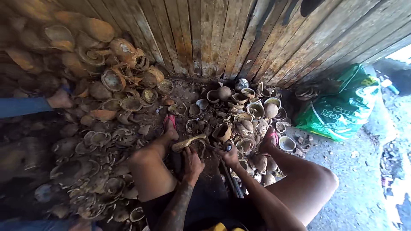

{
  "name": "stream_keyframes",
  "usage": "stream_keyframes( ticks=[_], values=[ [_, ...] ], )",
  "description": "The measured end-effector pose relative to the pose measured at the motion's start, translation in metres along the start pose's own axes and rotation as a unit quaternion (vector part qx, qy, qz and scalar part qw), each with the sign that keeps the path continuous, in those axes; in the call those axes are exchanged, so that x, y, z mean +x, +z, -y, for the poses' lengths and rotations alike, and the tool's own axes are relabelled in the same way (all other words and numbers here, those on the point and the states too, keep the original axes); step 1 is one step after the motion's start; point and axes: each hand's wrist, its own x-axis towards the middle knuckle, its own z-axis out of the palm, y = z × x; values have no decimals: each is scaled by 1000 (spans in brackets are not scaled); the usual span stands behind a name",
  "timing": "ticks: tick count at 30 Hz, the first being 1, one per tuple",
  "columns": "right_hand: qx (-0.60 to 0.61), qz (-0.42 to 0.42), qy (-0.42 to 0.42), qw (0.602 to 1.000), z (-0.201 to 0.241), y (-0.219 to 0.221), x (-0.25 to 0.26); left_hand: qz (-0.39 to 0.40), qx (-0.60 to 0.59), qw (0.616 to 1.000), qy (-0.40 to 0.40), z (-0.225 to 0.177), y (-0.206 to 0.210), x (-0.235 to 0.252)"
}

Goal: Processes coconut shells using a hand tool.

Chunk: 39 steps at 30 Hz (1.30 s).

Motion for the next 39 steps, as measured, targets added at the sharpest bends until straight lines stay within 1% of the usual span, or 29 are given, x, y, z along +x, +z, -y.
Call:
stream_keyframes(
  ticks=[2, 3, 4, 5, 6, 7, 9, 11, 13, 14, 15, 16, 17, 18, 19, 21, 22, 23, 26, 28, 29, 30, 32, 33, 35, 36, 37, 38, 39],
  values=[
    [-121, 71, -23, 990, 32, -1, -17, 5, 7, 1000, 0, 2, -1, 0],
    [-138, 63, -12, 988, 43, 4, -30, 5, 11, 1000, 2, 2, -1, 0],
    [-113, 20, 14, 993, 48, 12, -45, 4, 16, 1000, 6, 2, -2, -1],
    [-56, -38, 52, 996, 49, 20, -55, 4, 20, 1000, 9, 2, -3, -1],
    [4, -95, 85, 992, 47, 27, -57, 2, 23, 1000, 11, 1, -4, 0],
    [46, -128, 108, 985, 45, 32, -51, 5, 21, 1000, 12, -1, -6, 2],
    [57, -125, 100, 985, 31, 32, -32, 24, 14, 1000, 1, -5, -8, 4],
    [47, -102, 36, 993, 1, 23, -17, 27, 26, 999, -5, -3, -6, 3],
    [16, -64, -20, 998, -9, 10, -2, 17, 29, 999, -2, -7, -2, 6],
    [-32, -28, -44, 998, -6, 6, -1, 21, 29, 999, -4, -7, -1, 6],
    [-101, 27, -71, 992, 2, 3, -6, 26, 31, 999, -4, -4, -1, 6],
    [-178, 97, -93, 975, 14, 1, -10, 30, 32, 999, 0, -2, -3, 6],
    [-243, 170, -92, 951, 29, -1, -14, 34, 32, 999, 9, 0, -5, 8],
    [-272, 213, -73, 936, 41, 0, -19, 47, 39, 998, 21, 2, -10, 9],
    [-260, 203, -46, 943, 48, 3, -26, 61, 57, 996, 40, 5, -17, 10],
    [-146, 77, 8, 986, 55, 16, -45, 69, 100, 989, 88, 17, -35, 12],
    [-85, 11, 31, 996, 56, 22, -54, 59, 98, 988, 108, 26, -40, 11],
    [-36, -37, 50, 997, 57, 27, -60, 53, 82, 990, 104, 34, -43, 8],
    [76, -106, 100, 986, 50, 38, -62, 83, -33, 996, 14, 35, -44, -8],
    [160, -126, 158, 966, 43, 43, -59, 103, -124, 985, -58, 26, -32, -15],
    [199, -125, 183, 955, 44, 44, -56, 90, -172, 976, -97, 20, -26, -13],
    [242, -120, 207, 940, 48, 45, -53, 70, -244, 957, -139, 15, -22, -11],
    [320, -122, 279, 897, 60, 42, -50, 34, -426, 883, -196, 13, -17, -6],
    [349, -123, 319, 873, 66, 38, -47, 32, -496, 843, -206, 16, -18, -3],
    [393, -127, 383, 826, 73, 31, -43, 42, -594, 776, -207, 21, -25, -3],
    [411, -121, 401, 810, 74, 29, -44, 48, -619, 758, -201, 22, -28, -4],
    [421, -115, 411, 801, 73, 29, -46, 49, -629, 752, -192, 21, -28, -7],
    [420, -119, 414, 799, 74, 30, -49, 48, -621, 761, -183, 20, -24, -8],
    [408, -128, 414, 804, 76, 33, -54, 45, -594, 785, -171, 20, -18, -9]
  ],
)
